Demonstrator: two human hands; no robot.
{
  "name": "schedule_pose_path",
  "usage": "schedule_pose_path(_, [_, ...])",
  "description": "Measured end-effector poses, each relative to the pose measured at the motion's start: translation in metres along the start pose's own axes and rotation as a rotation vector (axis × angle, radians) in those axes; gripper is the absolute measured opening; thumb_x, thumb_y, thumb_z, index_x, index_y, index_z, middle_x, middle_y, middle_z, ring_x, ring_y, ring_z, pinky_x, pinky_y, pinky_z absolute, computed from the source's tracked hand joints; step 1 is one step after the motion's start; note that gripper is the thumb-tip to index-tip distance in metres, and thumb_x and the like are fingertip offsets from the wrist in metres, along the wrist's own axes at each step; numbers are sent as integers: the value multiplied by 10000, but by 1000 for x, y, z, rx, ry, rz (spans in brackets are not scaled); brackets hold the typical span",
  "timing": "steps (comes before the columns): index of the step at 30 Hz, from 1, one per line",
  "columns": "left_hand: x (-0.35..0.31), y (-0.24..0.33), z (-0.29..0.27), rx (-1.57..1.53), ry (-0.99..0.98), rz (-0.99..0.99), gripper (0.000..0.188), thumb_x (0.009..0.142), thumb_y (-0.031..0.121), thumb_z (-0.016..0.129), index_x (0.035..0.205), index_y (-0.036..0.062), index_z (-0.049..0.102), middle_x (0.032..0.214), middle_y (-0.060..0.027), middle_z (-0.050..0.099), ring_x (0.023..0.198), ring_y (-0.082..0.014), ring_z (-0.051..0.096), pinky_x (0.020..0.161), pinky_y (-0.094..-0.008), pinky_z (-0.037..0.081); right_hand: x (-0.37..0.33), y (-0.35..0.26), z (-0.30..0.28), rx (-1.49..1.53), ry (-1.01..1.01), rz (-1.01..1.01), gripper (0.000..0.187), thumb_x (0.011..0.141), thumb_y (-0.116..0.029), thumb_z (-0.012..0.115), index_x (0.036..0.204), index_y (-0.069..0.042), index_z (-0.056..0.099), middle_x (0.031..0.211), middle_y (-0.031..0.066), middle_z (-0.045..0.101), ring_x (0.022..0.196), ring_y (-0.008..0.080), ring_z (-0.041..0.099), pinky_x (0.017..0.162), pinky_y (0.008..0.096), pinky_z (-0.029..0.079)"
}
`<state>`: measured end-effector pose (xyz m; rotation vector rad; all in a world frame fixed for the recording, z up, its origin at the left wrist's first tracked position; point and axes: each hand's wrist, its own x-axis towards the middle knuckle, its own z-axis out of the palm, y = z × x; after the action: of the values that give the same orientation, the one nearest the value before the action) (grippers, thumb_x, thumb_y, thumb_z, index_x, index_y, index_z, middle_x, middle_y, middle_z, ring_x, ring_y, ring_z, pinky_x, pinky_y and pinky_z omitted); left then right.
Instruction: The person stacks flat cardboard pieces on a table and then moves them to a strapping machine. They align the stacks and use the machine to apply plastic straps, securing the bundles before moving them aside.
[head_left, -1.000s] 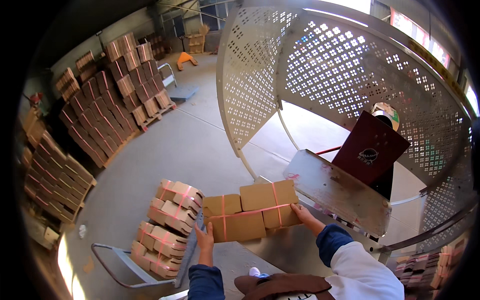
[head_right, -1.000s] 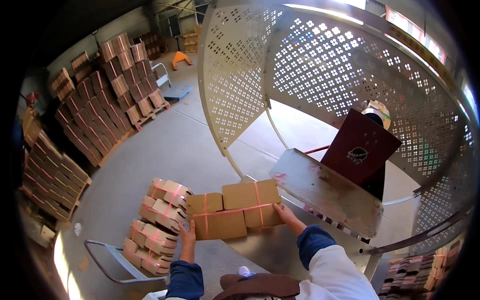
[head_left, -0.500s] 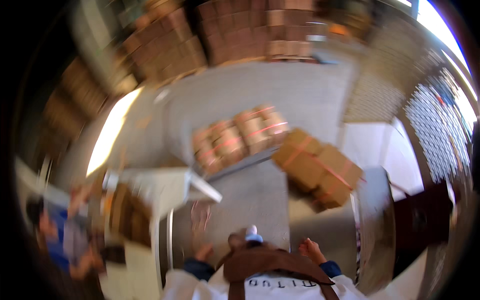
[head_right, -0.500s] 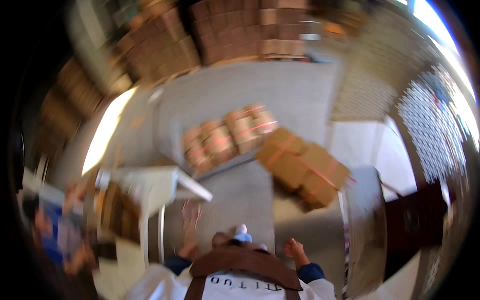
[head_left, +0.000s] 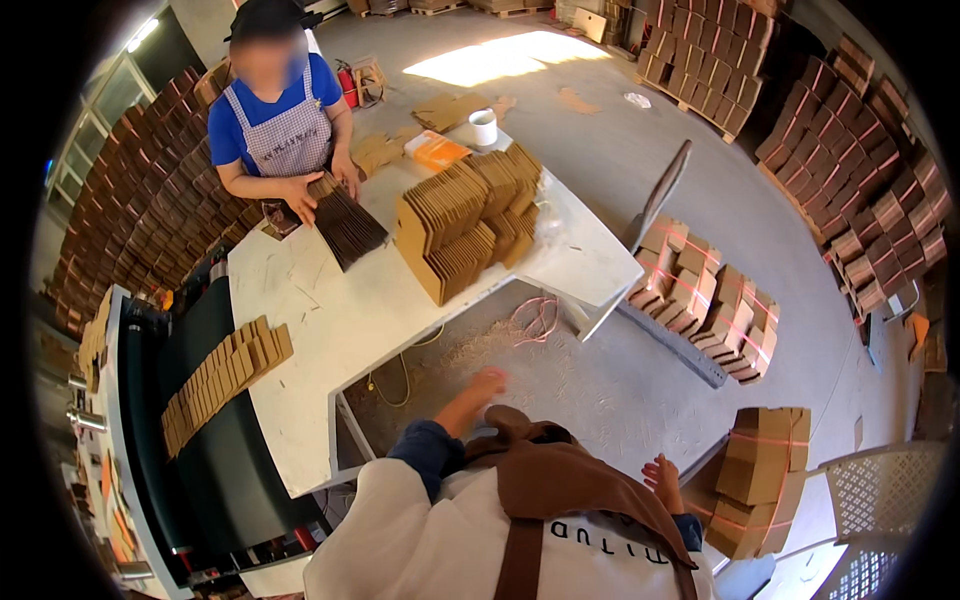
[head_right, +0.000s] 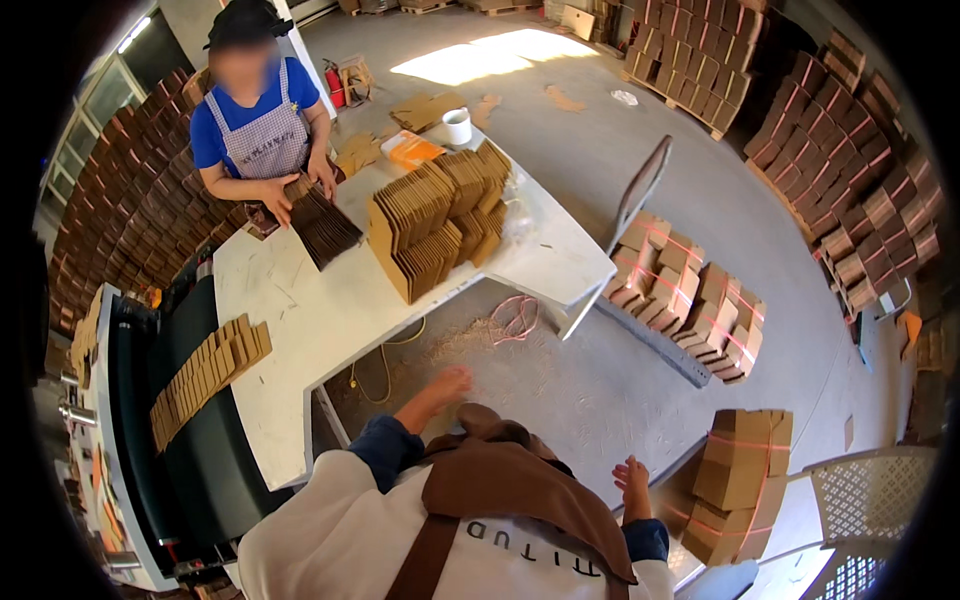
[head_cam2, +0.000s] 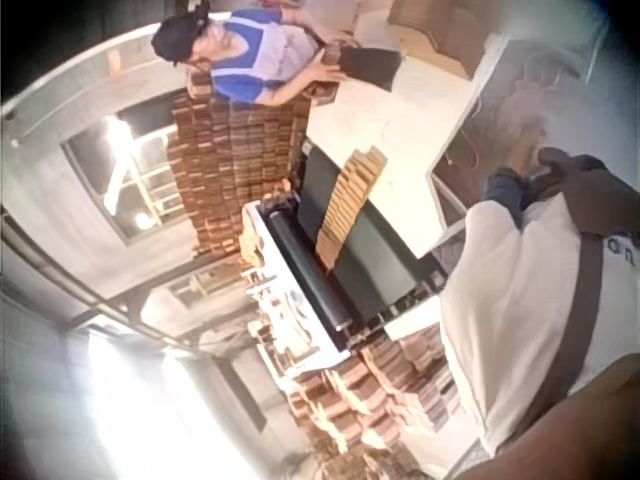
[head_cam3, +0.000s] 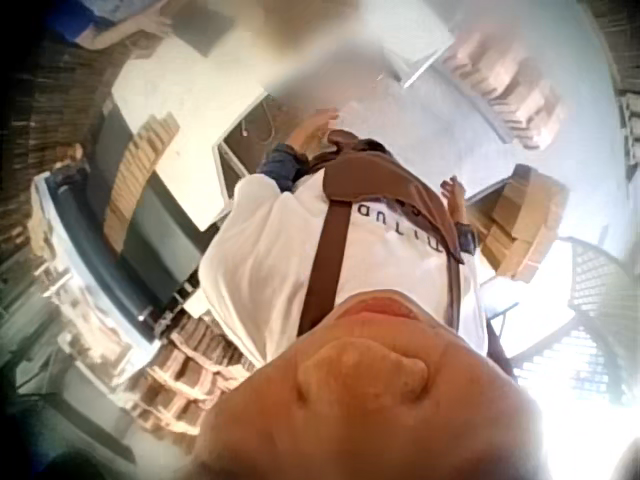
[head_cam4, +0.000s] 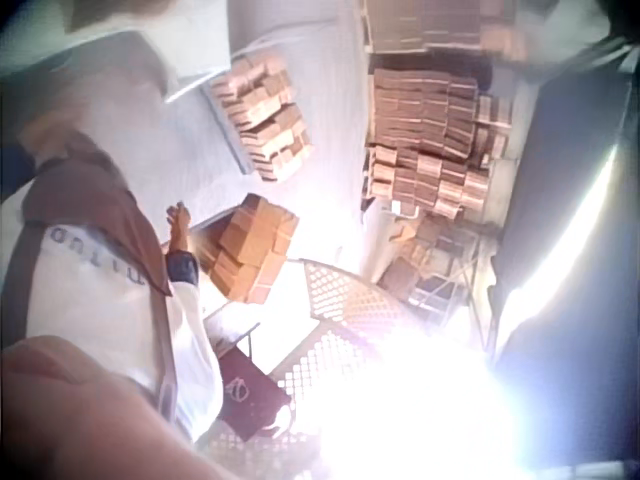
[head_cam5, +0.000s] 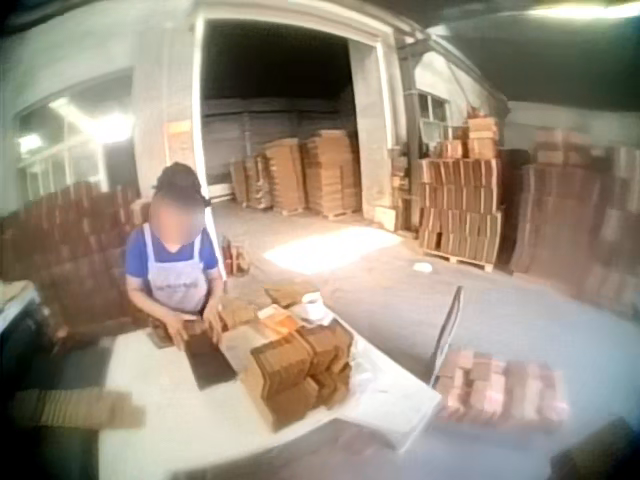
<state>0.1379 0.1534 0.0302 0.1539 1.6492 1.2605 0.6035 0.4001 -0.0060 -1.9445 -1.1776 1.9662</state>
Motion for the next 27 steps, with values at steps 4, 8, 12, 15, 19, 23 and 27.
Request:
schedule_pose_path(4, [19, 27, -89, -151, 222, 353, 348, 927, 225, 610, 1185, 0, 551, 989, -62, 649, 865, -159, 644, 773, -281, 492, 33, -97, 104, -135, -50, -182, 426, 926, -444, 582, 1148, -83, 546, 958, 99, 678, 788, 216, 676, 619, 320, 502])
schedule_pose_path(8, [23, 89, -150, -172, 445, 366, 409, 921, 205, 641, 1233, -34, 528, 1056, -119, 653, 961, -180, 642, 884, -294, 487, 55, -227, 229, -435, -42, -596, 368, 957, -381, 543, 1098, -48, 609, 916, 63, 684, 810, 160, 665, 593, 277, 477])
schedule_pose_path(12, [33, 135, -193, -216, 516, 412, 555, 915, 234, 668, 1357, -4, 431, 1305, -183, 534, 1215, -254, 512, 1023, -349, 412, 67, -365, 351, -582, -80, -1078, 416, 973, -351, 547, 1177, 9, 591, 914, 97, 685, 783, 161, 643, 657, 296, 508])
schedule_pose_path(15, [54, 150, -210, -92, 570, 505, 594, 917, 242, 665, 1399, 30, 391, 1385, -181, 471, 1263, -286, 470, 1032, -377, 405, 70, -451, 428, -585, -86, -1176, 464, 928, -353, 612, 1214, 10, 572, 1070, 212, 666, 1017, 332, 646, 870, 393, 492])
schedule_pose_path(19, [72, 187, -201, -71, 529, 501, 634, 918, 255, 658, 1435, 57, 347, 1469, -152, 389, 1339, -311, 390, 1061, -411, 371, 120, -535, 487, -752, -78, -1117, 520, 930, -416, 585, 1237, 3, 564, 1114, 204, 658, 1044, 344, 627, 893, 395, 480])
schedule_pose_path(23, [86, 202, -205, -132, 523, 491, 700, 930, 306, 628, 1482, 66, 271, 1524, -160, 309, 1401, -349, 308, 1114, -445, 298, 157, -559, 539, -700, -242, -954, 519, 914, -436, 593, 1197, -1, 581, 1099, 193, 661, 1014, 330, 627, 857, 399, 482])
schedule_pose_path(27, [61, 203, -215, -220, 571, 435, 814, 922, 390, 603, 1530, 74, 164, 1550, -159, 254, 1422, -337, 273, 1152, -442, 244, 60, -549, 592, -1038, -613, -859, 607, 892, -463, 601, 1242, 30, 545, 1163, 231, 627, 1124, 384, 582, 938, 427, 457])
